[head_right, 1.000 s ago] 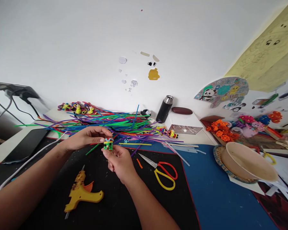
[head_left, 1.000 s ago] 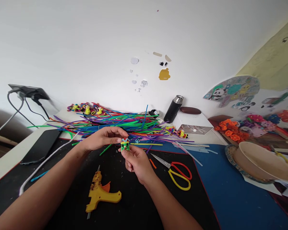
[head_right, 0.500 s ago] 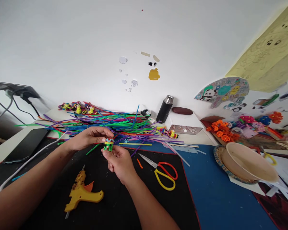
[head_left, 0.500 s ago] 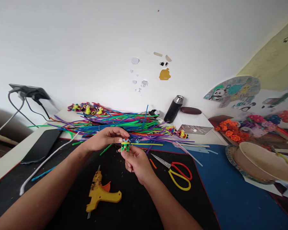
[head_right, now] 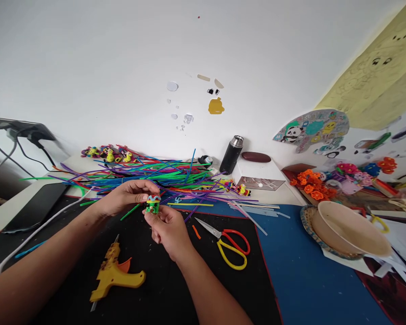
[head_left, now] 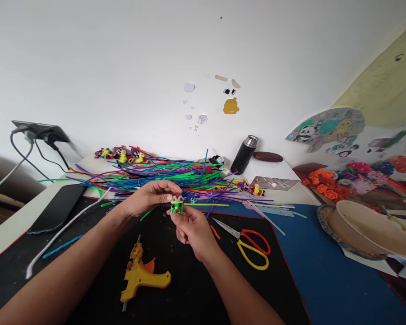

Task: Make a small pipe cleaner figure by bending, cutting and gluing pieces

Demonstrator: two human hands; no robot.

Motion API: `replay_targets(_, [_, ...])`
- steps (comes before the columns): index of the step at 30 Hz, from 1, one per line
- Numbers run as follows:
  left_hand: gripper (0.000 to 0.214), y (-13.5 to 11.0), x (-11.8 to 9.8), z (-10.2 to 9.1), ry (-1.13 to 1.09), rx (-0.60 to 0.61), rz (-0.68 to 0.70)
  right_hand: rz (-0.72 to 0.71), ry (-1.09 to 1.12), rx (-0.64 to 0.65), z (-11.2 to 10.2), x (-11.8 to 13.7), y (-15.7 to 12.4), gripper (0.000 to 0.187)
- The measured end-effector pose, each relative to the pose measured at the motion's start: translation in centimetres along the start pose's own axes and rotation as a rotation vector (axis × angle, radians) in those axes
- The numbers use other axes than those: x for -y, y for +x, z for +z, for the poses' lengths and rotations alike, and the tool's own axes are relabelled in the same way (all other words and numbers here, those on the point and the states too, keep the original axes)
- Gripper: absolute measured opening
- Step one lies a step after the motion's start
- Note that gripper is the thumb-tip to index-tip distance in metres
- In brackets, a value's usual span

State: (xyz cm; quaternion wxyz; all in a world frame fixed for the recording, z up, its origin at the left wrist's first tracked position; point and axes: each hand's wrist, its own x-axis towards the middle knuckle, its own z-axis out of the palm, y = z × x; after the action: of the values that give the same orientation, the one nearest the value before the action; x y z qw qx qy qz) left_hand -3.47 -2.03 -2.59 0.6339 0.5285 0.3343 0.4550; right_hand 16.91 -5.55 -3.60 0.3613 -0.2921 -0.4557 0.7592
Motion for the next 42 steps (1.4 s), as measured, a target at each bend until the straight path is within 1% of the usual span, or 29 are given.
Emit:
replay_targets(6, [0.030, -0.3, -1.0, -0.5, -0.091, -0.051, 0.037, -0.003, 0.022, 0.074, -0.1, 0.2, -0.3, 0.050])
replay_targets(9, [0.031, -0.5, -1.3, -0.7, -0.090, -0.020, 0.040, -0.024, 0.105, 0.040, -0.6, 0.1, -0.1, 0.054])
replay_targets(13, [0.032, -0.5, -1.2, -0.6, 0.010, 0.019, 0.031, -0.051, 0.224, -0.047, -1.2, 0.0, 0.4, 0.057])
replay_targets(18, [0.032, -0.4, -0.9, -0.2, 0.074, 0.087, 0.005, 0.007, 0.236, -0.028, -1.1, -0.2, 0.4, 0.054])
replay_targets(27, [0.031, -0.4, -0.9, 0.0, 0.093, 0.086, 0.004, 0.029, 0.213, -0.023, -0.8, -0.4, 0.3, 0.056])
replay_targets(32, [0.032, -0.4, -0.9, 0.5, 0.064, 0.097, 0.009, 0.064, 0.257, 0.025, -0.9, -0.5, 0.3, 0.055])
replay_targets(37, [0.031, -0.3, -0.9, 0.9, 0.007, 0.127, 0.017, 0.126, 0.353, 0.100, -1.0, -0.5, 0.2, 0.054])
replay_targets(42, [0.031, -0.3, -0.8, 1.1, -0.005, 0.140, 0.010, 0.175, 0.430, 0.154, -1.0, -0.5, 0.2, 0.052])
